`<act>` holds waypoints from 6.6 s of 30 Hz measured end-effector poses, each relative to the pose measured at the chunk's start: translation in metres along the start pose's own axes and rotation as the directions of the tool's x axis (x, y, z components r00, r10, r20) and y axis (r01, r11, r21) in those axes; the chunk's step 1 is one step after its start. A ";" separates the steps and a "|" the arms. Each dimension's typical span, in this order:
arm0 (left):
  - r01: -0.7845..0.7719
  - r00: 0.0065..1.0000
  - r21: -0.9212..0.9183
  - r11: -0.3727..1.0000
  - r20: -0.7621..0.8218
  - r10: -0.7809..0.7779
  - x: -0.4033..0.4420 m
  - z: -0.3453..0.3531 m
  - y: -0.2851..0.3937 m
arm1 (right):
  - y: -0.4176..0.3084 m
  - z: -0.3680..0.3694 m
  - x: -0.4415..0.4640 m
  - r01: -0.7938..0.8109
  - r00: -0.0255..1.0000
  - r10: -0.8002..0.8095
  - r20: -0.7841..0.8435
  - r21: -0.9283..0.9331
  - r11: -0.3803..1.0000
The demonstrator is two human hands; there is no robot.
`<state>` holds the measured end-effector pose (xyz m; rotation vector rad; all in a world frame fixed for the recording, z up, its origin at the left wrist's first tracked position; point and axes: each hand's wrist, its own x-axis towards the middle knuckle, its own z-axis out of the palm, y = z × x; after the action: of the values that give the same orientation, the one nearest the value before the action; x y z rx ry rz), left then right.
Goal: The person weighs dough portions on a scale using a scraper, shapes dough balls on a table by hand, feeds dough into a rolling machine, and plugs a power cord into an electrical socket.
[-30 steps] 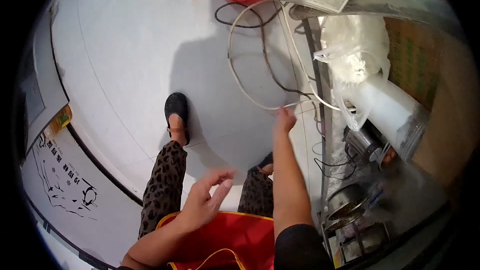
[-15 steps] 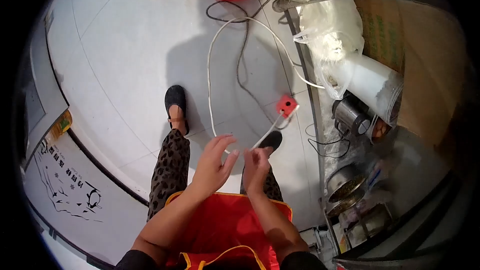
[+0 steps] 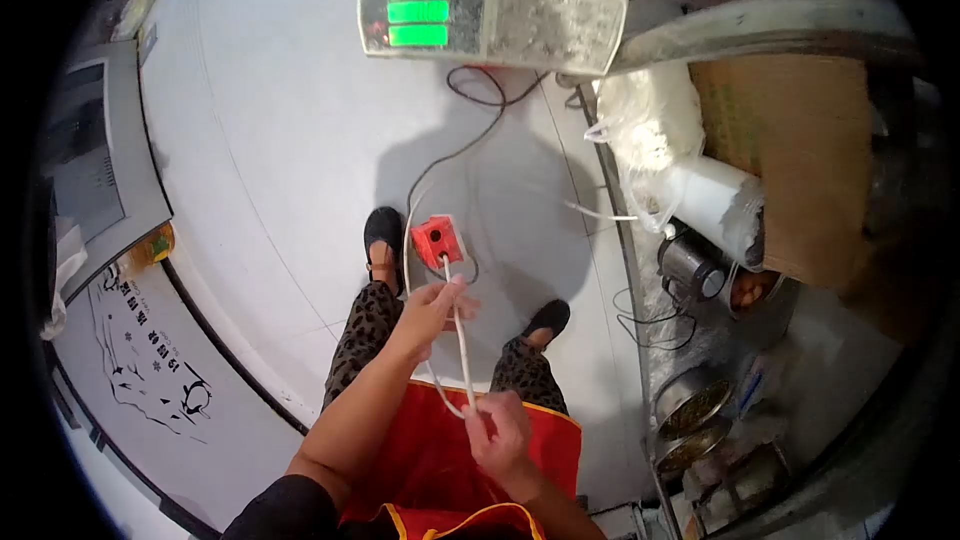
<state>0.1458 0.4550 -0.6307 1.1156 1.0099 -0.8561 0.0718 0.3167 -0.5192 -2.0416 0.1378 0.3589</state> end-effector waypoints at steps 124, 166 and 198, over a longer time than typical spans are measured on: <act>-0.510 0.824 -0.395 0.764 0.029 0.565 -0.386 -0.162 0.274 | -0.164 -0.130 0.153 -0.477 0.663 0.646 -0.377 0.452 0.754; -0.320 0.279 -0.402 0.858 0.825 0.491 -0.395 0.207 0.416 | -0.281 -0.391 0.095 0.051 0.825 0.030 -0.564 0.127 0.991; -0.173 0.617 -0.254 0.952 0.725 0.306 -0.241 0.454 0.452 | -0.248 -0.549 0.258 0.104 0.860 -0.161 -0.485 -0.143 0.984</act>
<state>0.5799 0.1334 -0.2103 0.6103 0.1945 -0.8823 0.4848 -0.0316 -0.1487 -2.2029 0.2944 -0.2614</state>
